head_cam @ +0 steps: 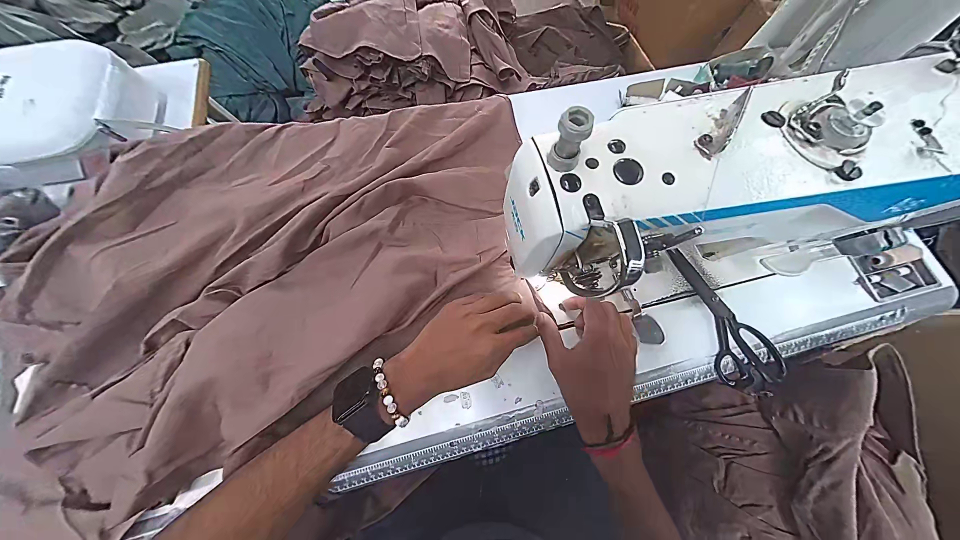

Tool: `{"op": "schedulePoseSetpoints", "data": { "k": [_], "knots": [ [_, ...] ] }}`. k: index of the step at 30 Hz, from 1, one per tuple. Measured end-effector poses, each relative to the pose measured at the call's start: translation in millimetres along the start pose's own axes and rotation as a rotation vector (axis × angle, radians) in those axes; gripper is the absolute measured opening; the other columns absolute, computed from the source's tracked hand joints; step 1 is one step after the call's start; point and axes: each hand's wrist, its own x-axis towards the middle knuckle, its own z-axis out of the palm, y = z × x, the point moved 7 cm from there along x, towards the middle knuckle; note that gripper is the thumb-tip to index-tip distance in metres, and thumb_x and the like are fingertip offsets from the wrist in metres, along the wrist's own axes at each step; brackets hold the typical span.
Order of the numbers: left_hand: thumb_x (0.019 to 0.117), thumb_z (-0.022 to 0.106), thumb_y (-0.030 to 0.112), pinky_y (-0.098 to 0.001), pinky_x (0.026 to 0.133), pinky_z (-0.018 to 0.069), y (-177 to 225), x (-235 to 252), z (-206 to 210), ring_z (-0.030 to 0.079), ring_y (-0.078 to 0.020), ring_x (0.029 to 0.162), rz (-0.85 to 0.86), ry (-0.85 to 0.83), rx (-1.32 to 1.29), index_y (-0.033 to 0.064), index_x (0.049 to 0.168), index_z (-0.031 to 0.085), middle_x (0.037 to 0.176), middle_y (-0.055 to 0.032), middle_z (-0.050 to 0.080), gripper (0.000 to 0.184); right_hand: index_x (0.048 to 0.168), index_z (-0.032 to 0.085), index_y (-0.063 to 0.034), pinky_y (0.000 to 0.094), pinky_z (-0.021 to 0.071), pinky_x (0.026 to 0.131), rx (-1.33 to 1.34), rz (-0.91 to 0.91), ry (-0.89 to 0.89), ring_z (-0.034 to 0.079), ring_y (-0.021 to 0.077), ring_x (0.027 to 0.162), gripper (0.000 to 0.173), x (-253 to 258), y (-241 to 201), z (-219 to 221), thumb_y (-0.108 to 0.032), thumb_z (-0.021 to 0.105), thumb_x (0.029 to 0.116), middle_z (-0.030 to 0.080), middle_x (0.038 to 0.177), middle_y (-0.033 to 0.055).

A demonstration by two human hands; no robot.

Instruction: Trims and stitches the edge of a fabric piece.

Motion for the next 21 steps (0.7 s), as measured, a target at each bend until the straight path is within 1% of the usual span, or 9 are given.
{"op": "schedulePoseSetpoints", "data": {
  "k": [2,4,6,7,9,12,15,19,21],
  "knots": [
    [0.1045,0.053,0.016,-0.0342,0.084,0.0591,3.3,13.7,-5.4,0.071,-0.0183,0.104,-0.019,0.092,0.054,0.0155,0.112,0.072,0.109,-0.0023,0.074,0.02,0.1,0.076,-0.0155,0.0456,0.0467,0.073,0.072,0.035,0.071,0.06,0.0258,0.086,0.037,-8.9,5.9,4.5,-0.051,0.068,0.0904,0.065,0.088,0.0034],
    [0.1046,0.056,0.018,-0.0326,0.073,0.058,4.3,24.1,-6.3,0.072,-0.0184,0.093,-0.018,0.148,0.134,0.0149,0.114,0.071,0.103,-0.0027,0.074,0.017,0.097,0.079,-0.0191,0.0437,0.0452,0.074,0.115,0.042,0.123,0.06,0.0224,0.085,0.026,-14.0,7.8,4.9,-0.043,0.069,0.0912,0.066,0.084,-0.0005],
    [0.1032,0.058,0.017,-0.0331,0.065,0.0543,2.7,31.3,-2.6,0.07,-0.0193,0.084,0.014,0.159,0.2,0.0155,0.116,0.069,0.095,-0.0026,0.073,0.017,0.094,0.079,-0.0213,0.0409,0.0446,0.074,0.15,0.024,0.169,0.06,0.0184,0.082,0.019,-16.0,7.9,3.2,-0.038,0.071,0.0909,0.066,0.08,-0.0044],
    [0.1023,0.059,0.016,-0.0333,0.065,0.0538,2.3,32.3,-0.7,0.069,-0.0195,0.082,0.03,0.155,0.222,0.015,0.115,0.069,0.092,-0.0027,0.073,0.017,0.093,0.08,-0.022,0.0393,0.0438,0.073,0.161,0.004,0.182,0.06,0.0167,0.081,0.016,-17.9,7.4,3.4,-0.036,0.072,0.0912,0.067,0.079,-0.0059],
    [0.102,0.058,0.016,-0.0328,0.068,0.0541,0.6,32.5,1.1,0.069,-0.0188,0.084,0.053,0.145,0.243,0.0146,0.114,0.07,0.092,-0.0021,0.073,0.017,0.093,0.081,-0.0227,0.0379,0.0423,0.072,0.153,-0.053,0.188,0.059,0.015,0.08,0.015,-20.8,5.0,3.8,-0.033,0.07,0.0924,0.067,0.079,-0.0069],
    [0.1034,0.057,0.019,-0.0335,0.084,0.0545,-1.4,29.8,4.0,0.069,-0.0175,0.099,0.082,0.09,0.225,0.0177,0.115,0.073,0.108,-0.0008,0.074,0.02,0.094,0.081,-0.023,0.0367,0.0434,0.07,0.101,-0.135,0.202,0.06,0.0156,0.081,0.015,-26.7,0.8,3.4,-0.029,0.067,0.0923,0.068,0.079,-0.0058],
    [0.103,0.058,0.022,-0.0352,0.089,0.0523,-5.1,24.4,7.2,0.066,-0.0178,0.107,0.095,0.048,0.199,0.0213,0.119,0.073,0.116,0.0005,0.072,0.021,0.097,0.082,-0.0231,0.0368,0.0452,0.071,0.112,-0.177,0.199,0.061,0.0167,0.084,0.016,-30.7,-1.0,2.3,-0.025,0.067,0.0918,0.068,0.084,-0.004],
    [0.1046,0.056,0.023,-0.0363,0.098,0.051,-8.8,14.0,5.3,0.065,-0.0169,0.117,0.097,0.041,0.155,0.0227,0.125,0.073,0.128,0.0017,0.07,0.027,0.094,0.081,-0.0167,0.0338,0.0492,0.074,0.243,-0.083,0.241,0.062,0.0147,0.083,0.015,-27.4,8.9,-3.3,-0.024,0.068,0.0899,0.071,0.084,-0.0034],
    [0.1048,0.052,0.023,-0.0385,0.104,0.0472,-9.3,8.9,6.4,0.062,-0.0183,0.122,0.092,0.018,0.174,0.0239,0.13,0.071,0.134,0.0012,0.067,0.031,0.095,0.082,-0.0185,0.0344,0.049,0.076,0.228,-0.01,0.183,0.062,0.0151,0.082,0.019,-21.3,9.6,-1.4,-0.031,0.068,0.0932,0.071,0.083,-0.0043]
  ]
}}
